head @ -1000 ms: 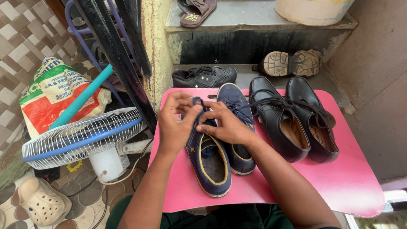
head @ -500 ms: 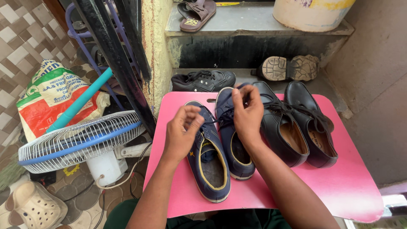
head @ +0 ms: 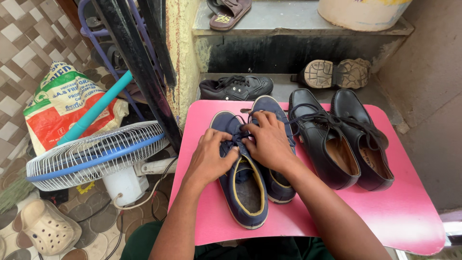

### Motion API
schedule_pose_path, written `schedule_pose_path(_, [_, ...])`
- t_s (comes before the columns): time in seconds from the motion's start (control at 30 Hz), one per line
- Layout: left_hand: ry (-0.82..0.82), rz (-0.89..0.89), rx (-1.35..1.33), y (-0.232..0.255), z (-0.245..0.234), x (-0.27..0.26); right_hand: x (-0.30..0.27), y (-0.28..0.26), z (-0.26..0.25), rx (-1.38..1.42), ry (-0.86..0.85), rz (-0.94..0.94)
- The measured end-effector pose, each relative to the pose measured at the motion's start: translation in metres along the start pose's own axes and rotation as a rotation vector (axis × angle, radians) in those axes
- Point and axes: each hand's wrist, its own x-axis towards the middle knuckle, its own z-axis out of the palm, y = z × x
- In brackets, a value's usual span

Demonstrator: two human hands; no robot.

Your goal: The person sits at a pink board with a pair of navy sneakers and unties and pulls the shoelaces out of the eyelets, working on one shoe and then the other, while a pair of black dress shoes rests beside them.

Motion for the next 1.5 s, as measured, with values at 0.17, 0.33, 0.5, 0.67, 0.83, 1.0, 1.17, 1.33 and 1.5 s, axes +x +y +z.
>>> schedule_pose_path(0.17, [-0.2, -0.06, 0.035, 0.011, -0.014, -0.007, 0.0, 0.0, 0.002, -0.065, -0.014, -0.028])
schedule_pose_path(0.33, [-0.224, -0.067, 0.027, 0.014, -0.013, -0.008, 0.004, -0.009, -0.01, 0.088, 0.104, 0.045])
schedule_pose_path(0.5, [-0.248, 0.004, -0.156, -0.005, -0.019, -0.004, 0.003, -0.024, -0.026, 0.233, -0.017, -0.22])
schedule_pose_path(0.67, [-0.33, -0.12, -0.4, -0.018, -0.022, -0.001, 0.005, -0.027, -0.026, 0.229, -0.048, -0.183])
schedule_pose_path(0.83, [-0.35, -0.187, -0.416, -0.021, -0.023, 0.002, 0.009, -0.016, -0.015, 0.44, -0.025, 0.054])
schedule_pose_path(1.0, [-0.322, -0.199, -0.368, -0.019, -0.026, 0.003, 0.011, -0.006, -0.003, 0.501, -0.094, 0.251])
schedule_pose_path(1.17, [-0.148, -0.113, -0.071, 0.005, -0.012, -0.005, 0.009, -0.002, -0.001, 0.514, -0.055, 0.105])
schedule_pose_path(1.33, [-0.009, -0.14, 0.155, 0.025, 0.003, 0.0, 0.009, -0.007, -0.003, 0.489, -0.073, 0.118])
schedule_pose_path(1.5, [0.065, -0.103, 0.461, 0.035, 0.013, 0.016, 0.009, -0.012, -0.005, 0.467, -0.111, 0.17])
